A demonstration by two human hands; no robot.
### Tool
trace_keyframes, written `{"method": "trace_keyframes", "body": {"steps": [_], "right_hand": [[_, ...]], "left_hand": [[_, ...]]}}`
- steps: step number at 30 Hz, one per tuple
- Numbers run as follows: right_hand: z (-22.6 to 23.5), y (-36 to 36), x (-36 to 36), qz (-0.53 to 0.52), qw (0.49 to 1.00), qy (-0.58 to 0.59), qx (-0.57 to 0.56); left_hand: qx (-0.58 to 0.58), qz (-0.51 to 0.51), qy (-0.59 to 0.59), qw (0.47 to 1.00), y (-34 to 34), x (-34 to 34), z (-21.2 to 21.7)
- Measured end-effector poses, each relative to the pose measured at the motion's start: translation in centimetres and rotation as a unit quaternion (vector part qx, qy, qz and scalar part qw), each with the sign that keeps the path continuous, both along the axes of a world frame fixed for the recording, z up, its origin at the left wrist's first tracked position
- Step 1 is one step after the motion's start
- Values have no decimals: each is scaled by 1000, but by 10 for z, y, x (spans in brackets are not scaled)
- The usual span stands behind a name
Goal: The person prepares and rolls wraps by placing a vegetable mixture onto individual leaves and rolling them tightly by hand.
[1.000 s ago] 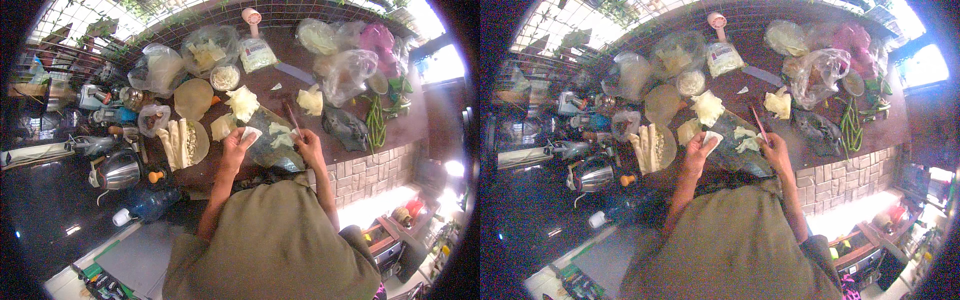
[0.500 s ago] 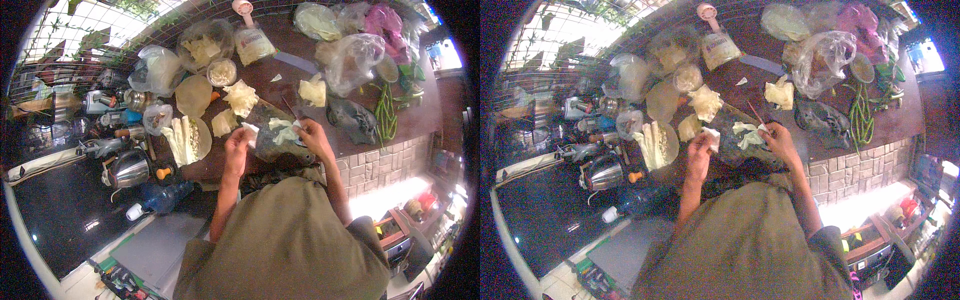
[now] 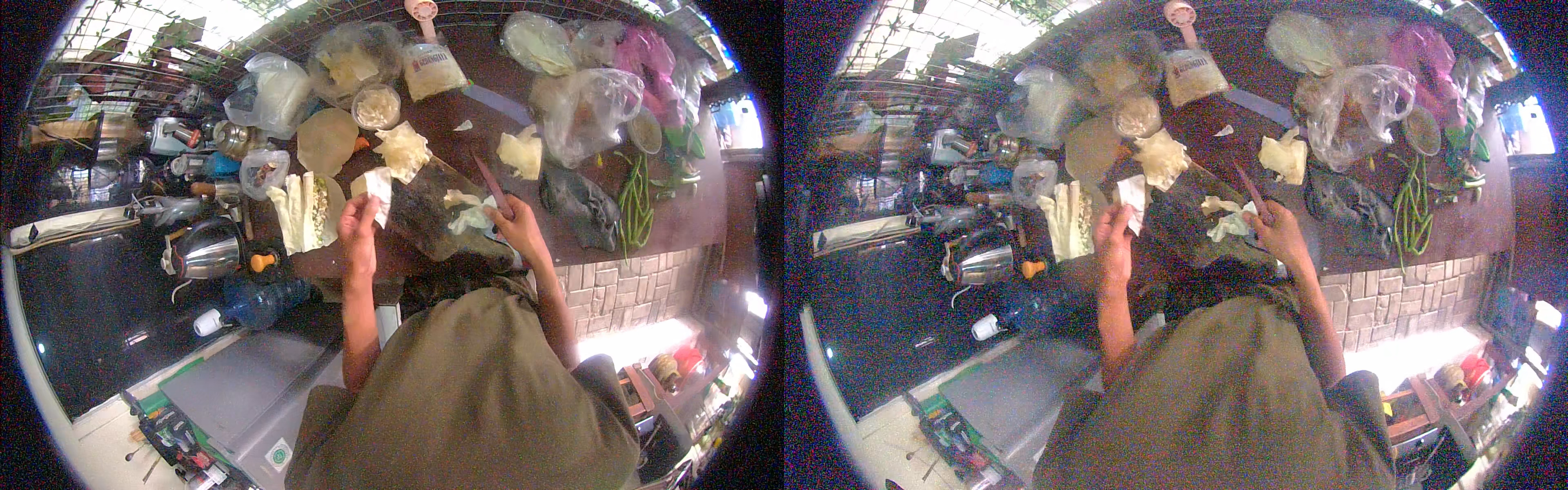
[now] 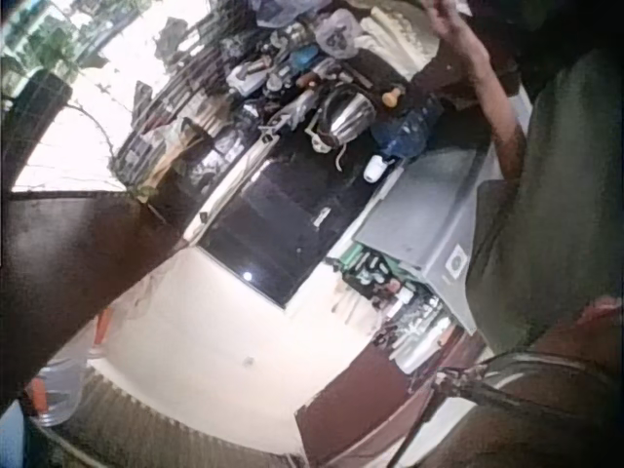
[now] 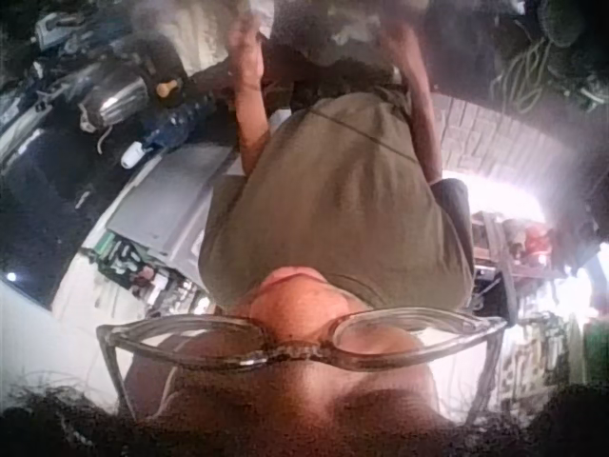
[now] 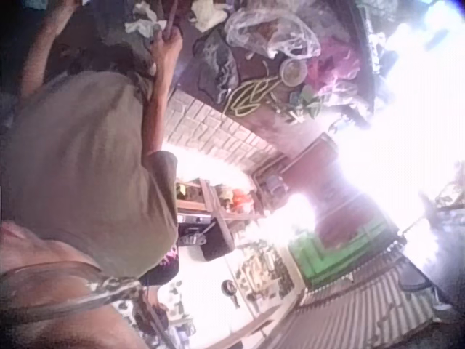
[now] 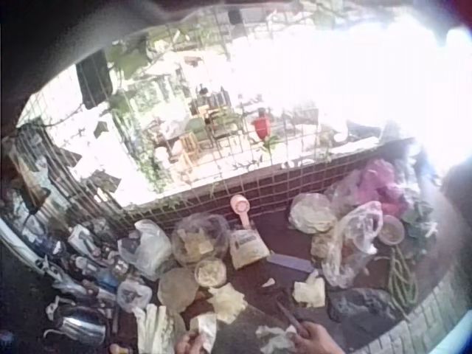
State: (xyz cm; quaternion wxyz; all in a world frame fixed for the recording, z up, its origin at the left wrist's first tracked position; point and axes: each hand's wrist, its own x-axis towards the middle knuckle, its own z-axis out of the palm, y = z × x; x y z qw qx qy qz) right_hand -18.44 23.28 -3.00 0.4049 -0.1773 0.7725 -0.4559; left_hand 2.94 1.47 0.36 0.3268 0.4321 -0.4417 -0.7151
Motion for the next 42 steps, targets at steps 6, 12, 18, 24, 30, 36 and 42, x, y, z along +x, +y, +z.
{"method": "trace_keyframes", "body": {"steps": [6,12,18,24,30,36,42], "right_hand": [[-4,0,-2,-3,999,33,-20],[2,-3,-4,7,1000,7,3],[2,-2,-7,20,1000,9,-4],[-2,-4,-11,49,999,16,-1],[-3,-3,-12,19,999,-16,-22],[-1,-2,-13,9,999,-31,-1],[4,-3,-13,7,999,-41,-14]], "left_hand": [[-16,4,-134,991,-34,7,16],[-187,10,-228,956,-42,18,-46],[-203,-2,-287,936,-39,14,-35],[-180,5,-264,947,-41,20,-45],[-190,-11,-254,948,-37,19,-41],[-150,-25,-221,963,-36,18,-38],[-174,-8,-239,955,-38,21,-42]]}}
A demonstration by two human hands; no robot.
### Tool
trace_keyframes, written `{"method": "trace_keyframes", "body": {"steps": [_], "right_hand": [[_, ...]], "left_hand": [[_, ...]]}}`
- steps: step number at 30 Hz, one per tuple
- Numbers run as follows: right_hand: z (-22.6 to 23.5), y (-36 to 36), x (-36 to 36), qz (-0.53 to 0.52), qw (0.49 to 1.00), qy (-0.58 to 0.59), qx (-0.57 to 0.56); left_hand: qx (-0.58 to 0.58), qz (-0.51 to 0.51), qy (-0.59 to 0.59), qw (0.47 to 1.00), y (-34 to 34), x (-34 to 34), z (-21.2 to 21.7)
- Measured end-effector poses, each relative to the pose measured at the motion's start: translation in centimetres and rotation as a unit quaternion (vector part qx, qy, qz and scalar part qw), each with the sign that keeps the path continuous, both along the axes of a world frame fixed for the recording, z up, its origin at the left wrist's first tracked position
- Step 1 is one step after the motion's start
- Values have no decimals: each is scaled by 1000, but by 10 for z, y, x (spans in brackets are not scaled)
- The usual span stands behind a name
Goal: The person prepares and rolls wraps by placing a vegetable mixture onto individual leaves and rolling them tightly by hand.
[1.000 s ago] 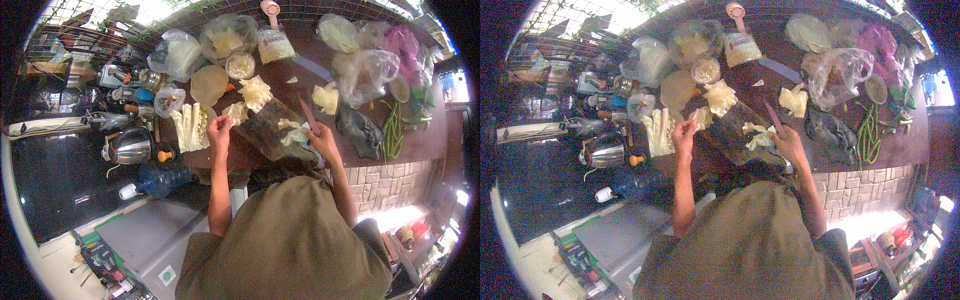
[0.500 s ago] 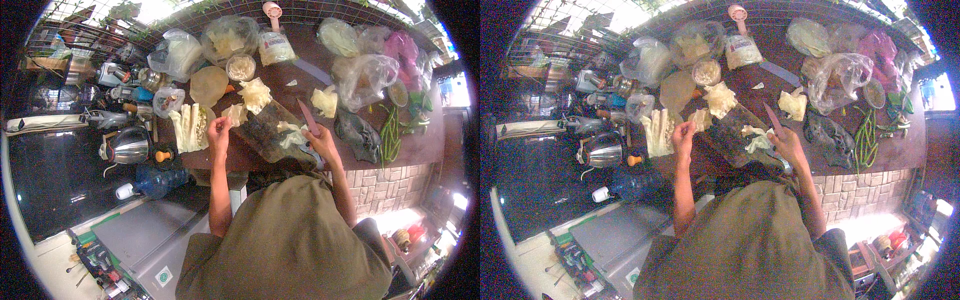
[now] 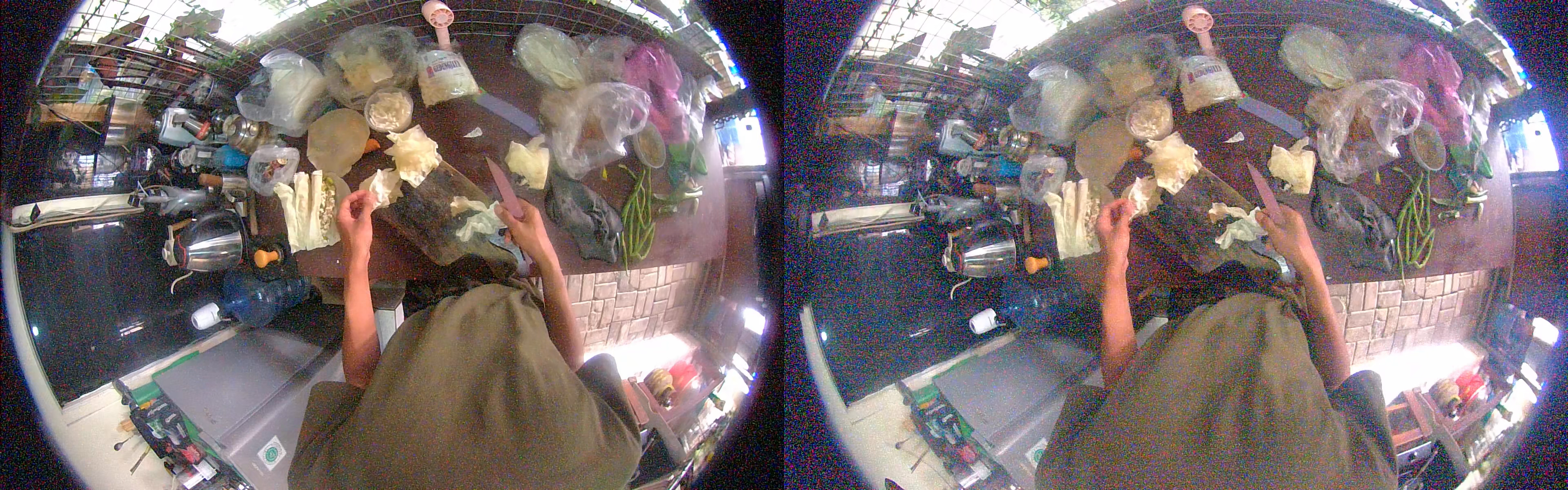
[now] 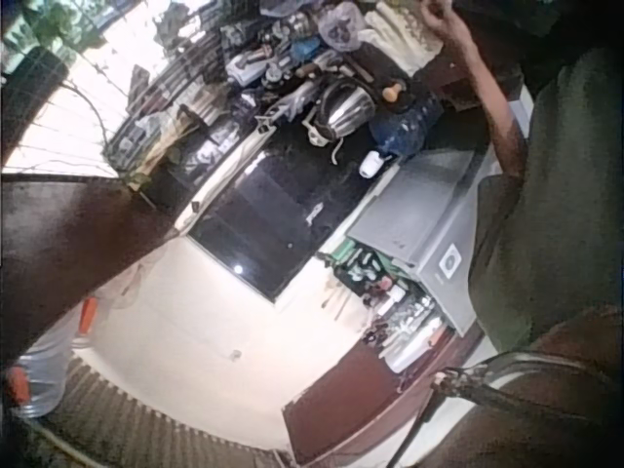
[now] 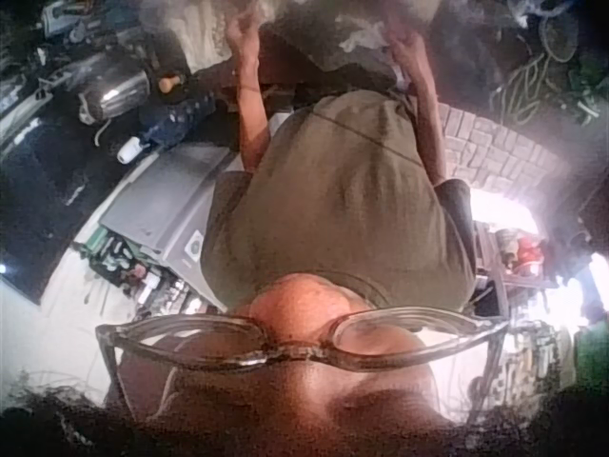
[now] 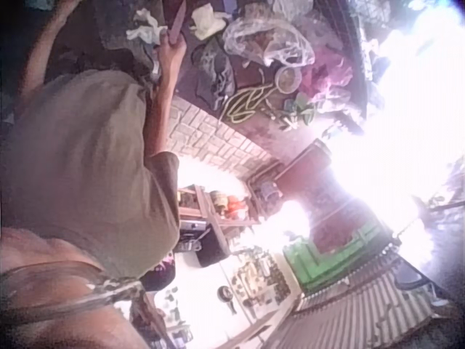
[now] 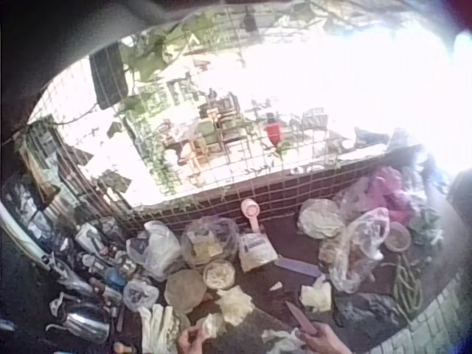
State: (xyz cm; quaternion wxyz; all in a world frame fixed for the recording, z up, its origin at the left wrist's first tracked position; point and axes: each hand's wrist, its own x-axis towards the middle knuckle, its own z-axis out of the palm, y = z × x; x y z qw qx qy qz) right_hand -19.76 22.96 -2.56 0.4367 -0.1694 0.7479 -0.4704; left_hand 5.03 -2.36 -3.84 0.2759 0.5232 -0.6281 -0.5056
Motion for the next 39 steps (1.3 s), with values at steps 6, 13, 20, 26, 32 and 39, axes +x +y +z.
{"method": "trace_keyframes", "body": {"steps": [6,13,20,26,32,39], "right_hand": [[-14,5,3,-2,1000,8,-12],[24,-18,14,66,994,38,-74],[29,-17,13,26,997,-38,-57],[32,7,11,91,987,133,-15],[65,25,26,206,950,232,30],[60,44,17,164,939,299,56]], "left_hand": [[-197,35,-63,978,21,-13,19],[-70,-194,27,978,98,-50,37],[194,-126,148,961,105,-55,17],[66,-180,19,981,91,-50,-3],[-304,-279,-158,897,81,-57,1],[-376,-212,-222,874,101,-89,39]]}}
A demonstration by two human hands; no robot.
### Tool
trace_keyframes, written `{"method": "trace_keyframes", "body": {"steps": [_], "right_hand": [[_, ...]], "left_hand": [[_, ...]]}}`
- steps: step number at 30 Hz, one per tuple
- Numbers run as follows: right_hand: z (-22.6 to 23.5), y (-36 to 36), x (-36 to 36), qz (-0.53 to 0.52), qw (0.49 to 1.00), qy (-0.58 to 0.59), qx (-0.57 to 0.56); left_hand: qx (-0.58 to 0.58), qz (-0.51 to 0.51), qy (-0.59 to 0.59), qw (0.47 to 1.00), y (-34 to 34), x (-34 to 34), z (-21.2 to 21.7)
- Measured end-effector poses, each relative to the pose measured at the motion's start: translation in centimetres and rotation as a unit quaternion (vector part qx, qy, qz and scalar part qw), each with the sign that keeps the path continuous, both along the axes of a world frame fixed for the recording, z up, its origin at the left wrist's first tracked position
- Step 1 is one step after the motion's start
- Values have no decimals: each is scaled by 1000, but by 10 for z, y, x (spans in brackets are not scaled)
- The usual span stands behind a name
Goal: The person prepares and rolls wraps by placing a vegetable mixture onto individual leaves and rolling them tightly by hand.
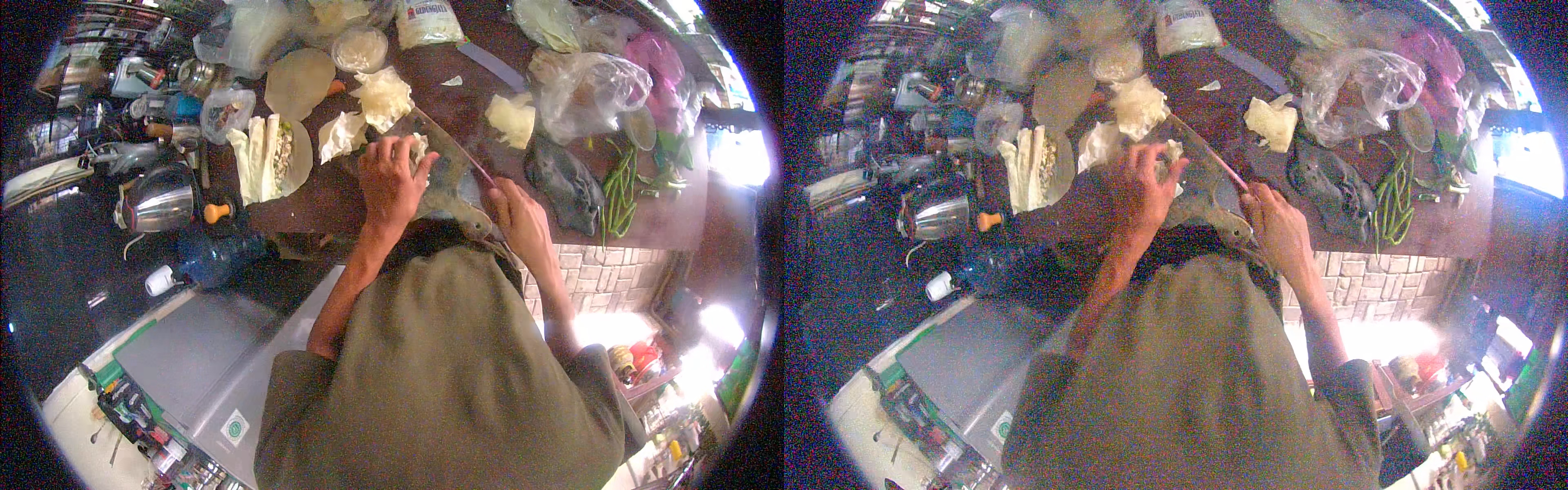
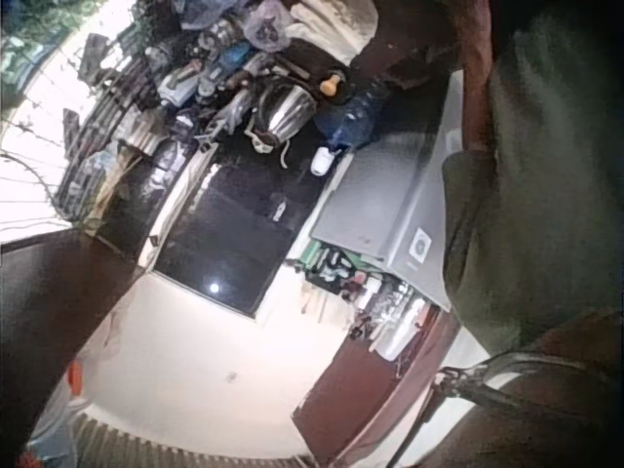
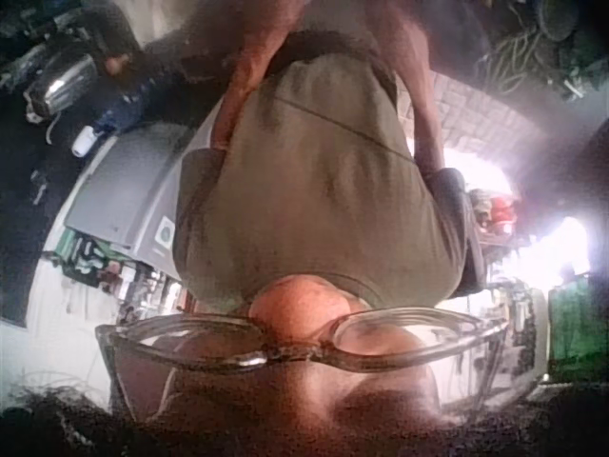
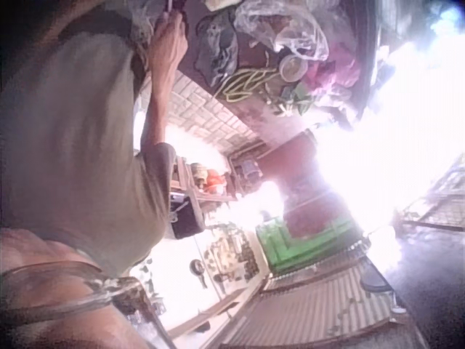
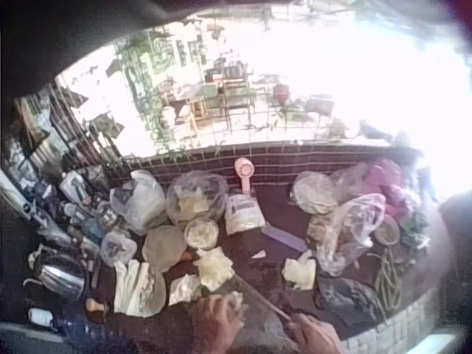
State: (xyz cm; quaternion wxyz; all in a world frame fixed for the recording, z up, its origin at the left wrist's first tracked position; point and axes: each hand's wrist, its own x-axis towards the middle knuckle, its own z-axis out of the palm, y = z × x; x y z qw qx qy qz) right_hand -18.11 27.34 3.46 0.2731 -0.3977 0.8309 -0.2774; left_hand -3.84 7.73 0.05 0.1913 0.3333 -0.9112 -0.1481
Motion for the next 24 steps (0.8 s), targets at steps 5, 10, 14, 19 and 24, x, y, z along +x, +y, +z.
{"method": "trace_keyframes", "body": {"steps": [5,10,14,19,24], "right_hand": [[-18,11,3,3,999,21,-33],[5,0,-1,84,992,-38,92],[1,-1,6,133,990,-10,52],[2,-3,11,133,991,9,28],[-3,-11,18,89,995,-24,38]], "left_hand": [[10,-51,-33,998,18,37,-33],[23,-68,35,997,22,53,-53],[-6,-97,35,995,18,62,-68],[-25,-103,-10,994,25,61,-59],[-62,-117,-36,991,28,60,-57]]}}
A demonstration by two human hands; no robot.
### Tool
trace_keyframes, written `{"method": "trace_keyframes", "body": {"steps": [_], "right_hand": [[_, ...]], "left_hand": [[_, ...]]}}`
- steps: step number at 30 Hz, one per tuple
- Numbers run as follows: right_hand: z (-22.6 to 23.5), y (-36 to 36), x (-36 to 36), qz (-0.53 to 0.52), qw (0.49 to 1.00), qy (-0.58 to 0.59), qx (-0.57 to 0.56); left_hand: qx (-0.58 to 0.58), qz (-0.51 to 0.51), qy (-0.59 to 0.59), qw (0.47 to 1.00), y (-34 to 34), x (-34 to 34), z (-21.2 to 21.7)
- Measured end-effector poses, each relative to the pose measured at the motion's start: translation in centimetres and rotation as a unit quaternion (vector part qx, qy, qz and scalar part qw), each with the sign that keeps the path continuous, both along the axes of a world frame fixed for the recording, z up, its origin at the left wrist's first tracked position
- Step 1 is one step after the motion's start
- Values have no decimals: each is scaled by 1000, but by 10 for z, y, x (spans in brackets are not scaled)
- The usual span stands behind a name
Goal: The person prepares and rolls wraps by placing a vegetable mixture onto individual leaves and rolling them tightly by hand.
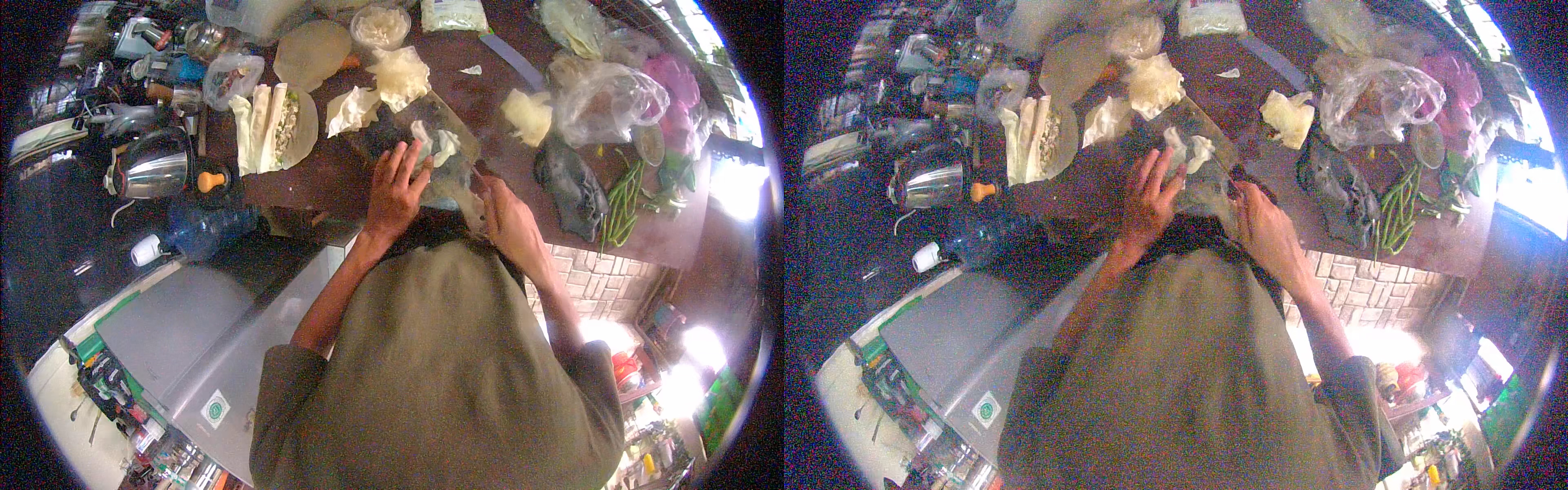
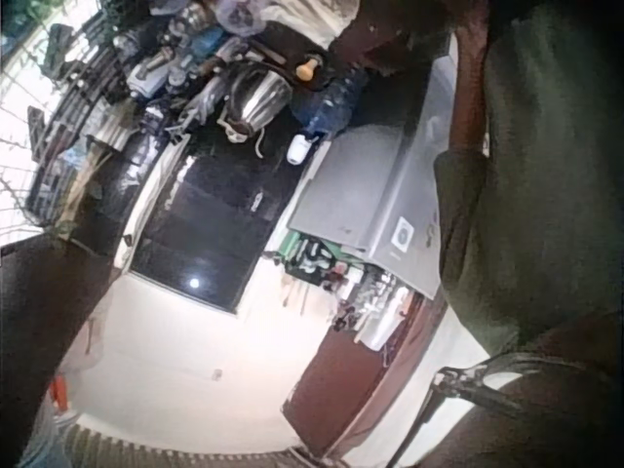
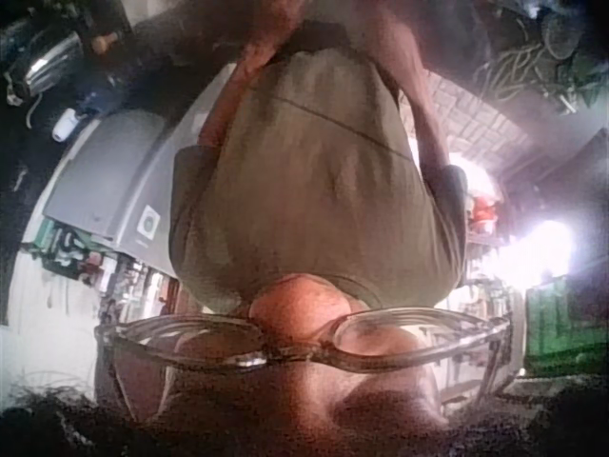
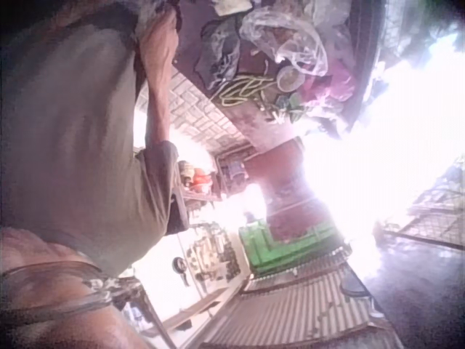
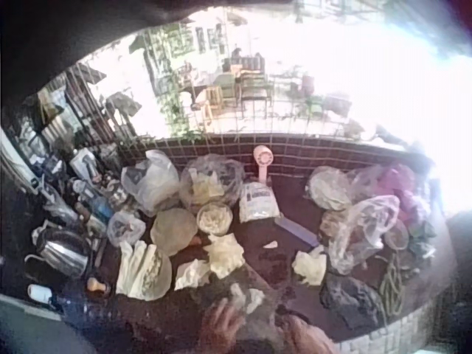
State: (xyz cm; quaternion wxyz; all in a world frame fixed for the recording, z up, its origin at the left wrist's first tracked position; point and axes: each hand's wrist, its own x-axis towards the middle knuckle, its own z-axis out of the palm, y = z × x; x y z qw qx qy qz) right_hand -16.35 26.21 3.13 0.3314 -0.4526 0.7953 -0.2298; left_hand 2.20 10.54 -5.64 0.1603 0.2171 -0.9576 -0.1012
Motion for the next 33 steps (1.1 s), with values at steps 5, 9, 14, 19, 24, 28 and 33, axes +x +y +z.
{"method": "trace_keyframes", "body": {"steps": [5,9,14,19,24,28,33], "right_hand": [[0,-9,7,-40,997,-39,-48],[15,-8,11,-28,1000,-2,-3],[18,5,12,17,999,41,19],[32,5,19,60,995,70,48],[24,1,23,82,992,80,56],[8,-5,30,51,990,72,109],[-19,-25,32,14,982,75,172]], "left_hand": [[-51,-20,-29,998,4,-3,2],[-21,-29,27,999,-1,-5,-7],[94,-14,82,992,-9,-22,13],[56,-17,81,995,-9,-26,1],[83,-16,86,993,-11,-21,1],[108,-11,74,991,-11,-21,6],[135,5,104,985,-7,-25,3]]}}
